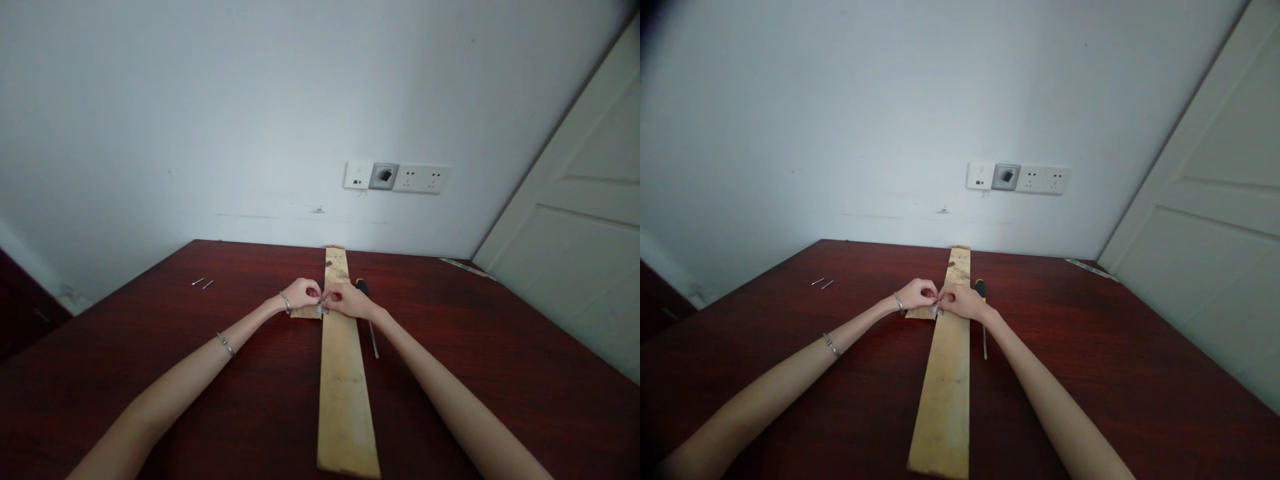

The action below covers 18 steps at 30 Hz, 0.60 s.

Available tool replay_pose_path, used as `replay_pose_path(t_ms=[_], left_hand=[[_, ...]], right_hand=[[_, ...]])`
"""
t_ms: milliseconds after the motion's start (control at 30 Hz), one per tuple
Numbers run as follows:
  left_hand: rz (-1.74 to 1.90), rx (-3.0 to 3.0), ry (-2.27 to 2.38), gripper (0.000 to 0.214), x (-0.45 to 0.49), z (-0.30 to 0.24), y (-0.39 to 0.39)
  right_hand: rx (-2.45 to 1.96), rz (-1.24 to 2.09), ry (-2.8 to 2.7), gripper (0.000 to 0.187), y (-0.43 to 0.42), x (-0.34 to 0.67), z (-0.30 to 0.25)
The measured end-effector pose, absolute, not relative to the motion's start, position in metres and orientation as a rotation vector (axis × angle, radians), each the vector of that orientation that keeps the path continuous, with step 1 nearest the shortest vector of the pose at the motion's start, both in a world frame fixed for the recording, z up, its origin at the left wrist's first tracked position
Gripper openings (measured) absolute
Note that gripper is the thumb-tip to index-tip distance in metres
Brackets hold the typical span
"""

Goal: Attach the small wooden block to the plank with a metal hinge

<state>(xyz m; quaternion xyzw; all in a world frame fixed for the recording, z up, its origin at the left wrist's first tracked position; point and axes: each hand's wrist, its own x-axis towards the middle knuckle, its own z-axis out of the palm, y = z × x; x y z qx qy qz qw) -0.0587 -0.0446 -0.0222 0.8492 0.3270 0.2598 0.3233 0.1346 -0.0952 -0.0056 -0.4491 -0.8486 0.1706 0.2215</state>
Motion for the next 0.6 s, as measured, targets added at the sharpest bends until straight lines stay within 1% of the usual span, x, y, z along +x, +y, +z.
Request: replay_pose_path(t_ms=[200, 333, 400, 600], left_hand=[[0.685, 2.242, 0.830, 0.009, -0.0603, -0.0224, -0.0431], [0.667, 2.255, 0.834, 0.010, -0.0612, -0.0241, -0.0412], [0.658, 2.259, 0.840, 0.011, -0.0611, -0.0245, -0.0407], [0.619, 2.250, 0.861, 0.012, -0.0605, -0.0237, -0.0404]], right_hand=[[-1.237, 0.482, -2.324, 0.022, -0.0924, 0.1367, -0.0084], [-1.215, 0.469, -2.311, 0.034, -0.0905, 0.1412, -0.0071], [-1.209, 0.470, -2.331, 0.037, -0.0909, 0.1427, -0.0055], [-1.234, 0.441, -2.398, 0.039, -0.0952, 0.1411, -0.0006]])
